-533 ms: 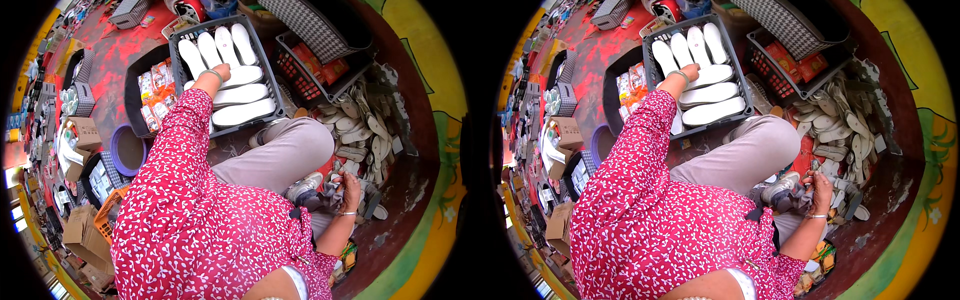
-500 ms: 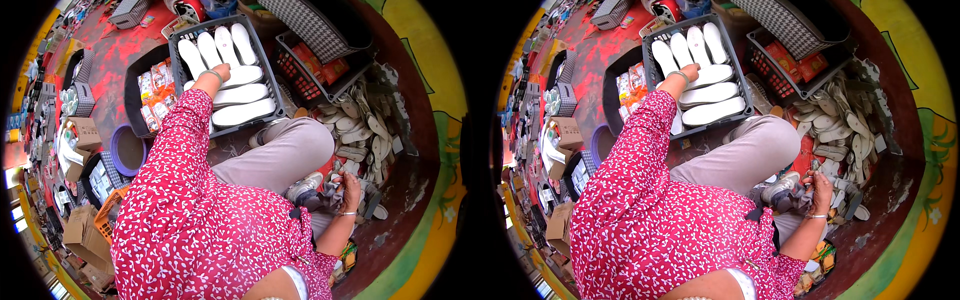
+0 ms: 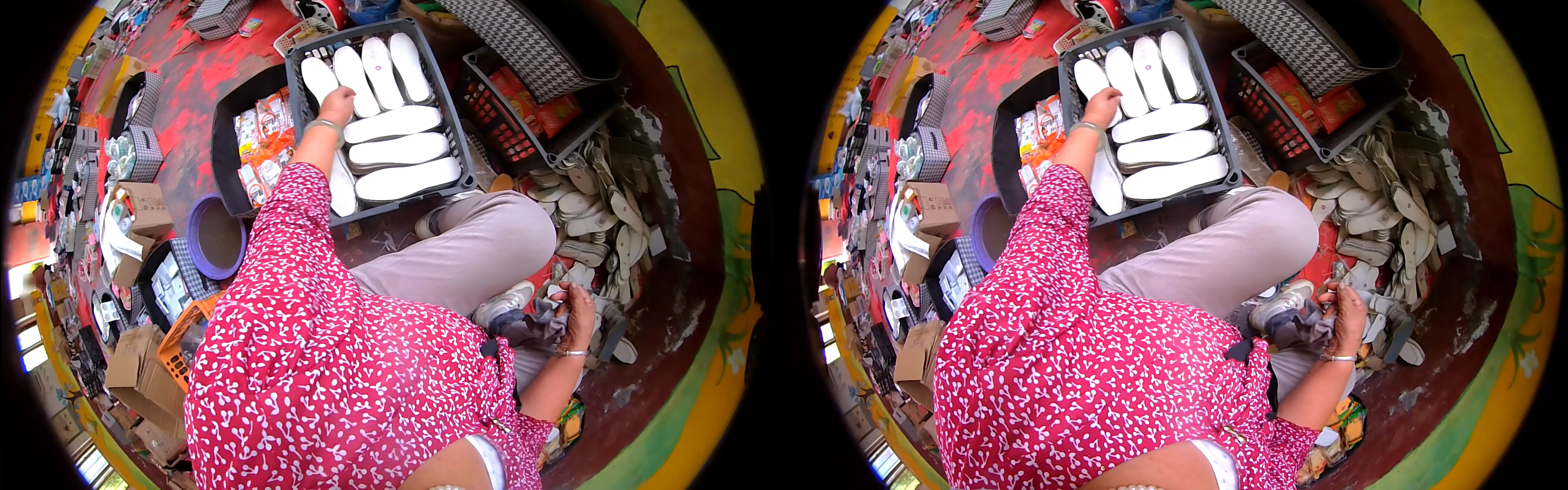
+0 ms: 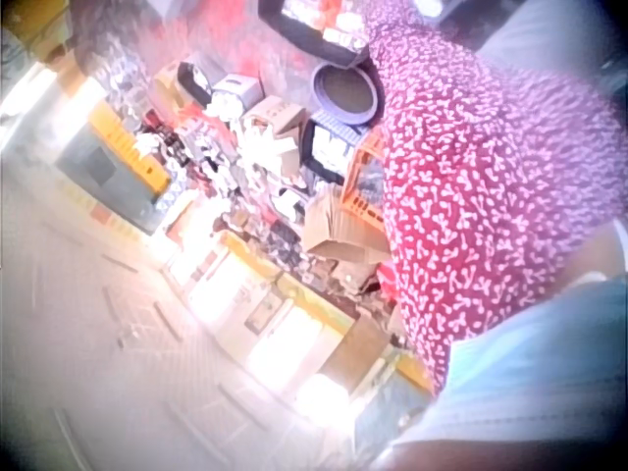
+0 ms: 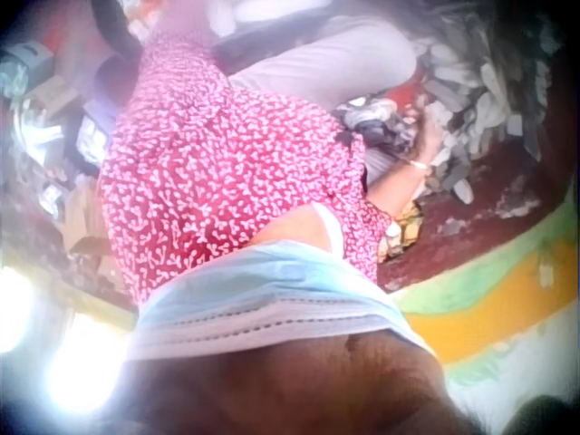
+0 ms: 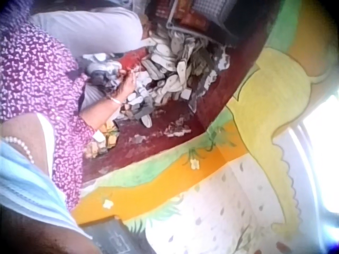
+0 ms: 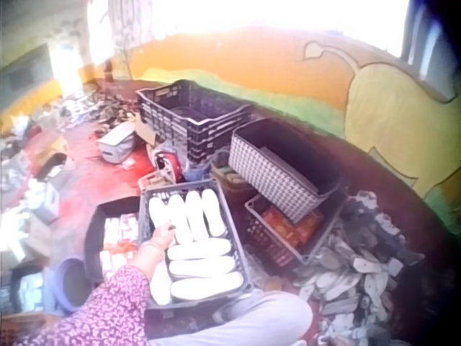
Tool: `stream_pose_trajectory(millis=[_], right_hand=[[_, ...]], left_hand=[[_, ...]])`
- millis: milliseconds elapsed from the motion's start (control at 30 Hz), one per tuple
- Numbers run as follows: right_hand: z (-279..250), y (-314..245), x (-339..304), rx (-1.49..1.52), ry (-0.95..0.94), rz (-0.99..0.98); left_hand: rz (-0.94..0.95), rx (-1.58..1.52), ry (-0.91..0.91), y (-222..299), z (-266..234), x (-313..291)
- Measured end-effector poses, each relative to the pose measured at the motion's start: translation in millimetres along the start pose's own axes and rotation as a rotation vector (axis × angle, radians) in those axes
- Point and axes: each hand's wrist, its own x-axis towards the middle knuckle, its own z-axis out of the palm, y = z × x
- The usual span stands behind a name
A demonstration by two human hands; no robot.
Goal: The person picks up shoe insoles from a large pile, wipes them with a cloth, and stacks them neatly into a black plastic crate.
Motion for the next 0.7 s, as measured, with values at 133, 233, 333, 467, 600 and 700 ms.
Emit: stream_pose_trajectory(millis=[133,233,333,467,600,700], right_hand=[[1,0,-6,-0.020,0.004,-0.016],[2,0,-1,-0.017,-0.020,-0.022],[6,-4,-3,-0.011,-0.017,-0.012],[2,0,0,-0.012,-0.036,-0.017],[0,1,-4,-0.007,-0.034,-0.026],[0,1,-4,0.005,-0.041,-0.020]], left_hand=[[-0.085,0.099,-0.124,-13,-48,-7],[-0.074,0.222,-0.310,-10,-54,-34],[-0.280,0.224,-0.479,29,-47,-62],[-0.140,0.405,-0.407,31,-29,-78],[-0.131,0.439,-0.357,21,-15,-76],[-0.121,0.450,-0.328,22,-10,-78]])
